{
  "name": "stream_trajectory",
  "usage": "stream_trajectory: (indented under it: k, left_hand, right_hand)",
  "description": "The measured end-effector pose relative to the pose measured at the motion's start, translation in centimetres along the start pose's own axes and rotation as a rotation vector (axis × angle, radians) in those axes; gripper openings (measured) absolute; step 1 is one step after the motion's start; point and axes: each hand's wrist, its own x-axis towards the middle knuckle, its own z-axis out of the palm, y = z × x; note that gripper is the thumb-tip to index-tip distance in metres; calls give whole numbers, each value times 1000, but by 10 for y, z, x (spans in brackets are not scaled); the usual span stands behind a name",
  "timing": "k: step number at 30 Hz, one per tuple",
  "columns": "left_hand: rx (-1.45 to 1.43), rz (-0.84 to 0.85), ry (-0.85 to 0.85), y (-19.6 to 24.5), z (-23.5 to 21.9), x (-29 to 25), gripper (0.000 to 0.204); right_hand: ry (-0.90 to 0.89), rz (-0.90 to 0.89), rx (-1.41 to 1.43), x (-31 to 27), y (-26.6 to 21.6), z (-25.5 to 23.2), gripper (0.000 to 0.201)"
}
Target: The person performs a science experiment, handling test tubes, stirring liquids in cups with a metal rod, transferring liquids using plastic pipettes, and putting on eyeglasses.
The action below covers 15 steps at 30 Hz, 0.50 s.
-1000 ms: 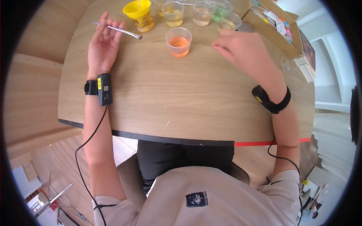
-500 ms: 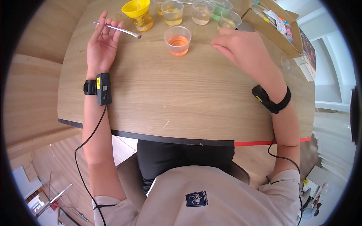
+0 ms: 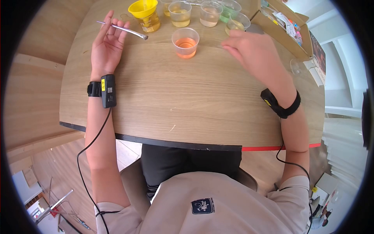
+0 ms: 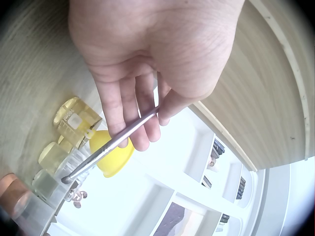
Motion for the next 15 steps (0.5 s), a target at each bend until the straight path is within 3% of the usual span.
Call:
stream_trajectory:
  k: [4, 15]
  left_hand:
    - [38, 11, 49, 0, 10, -3, 44]
    - [-7, 0, -19, 0, -1, 0, 46]
  right_hand:
    - [-7, -38, 136, 0, -2, -9, 13]
    - [11, 18, 140, -2, 5, -1, 11]
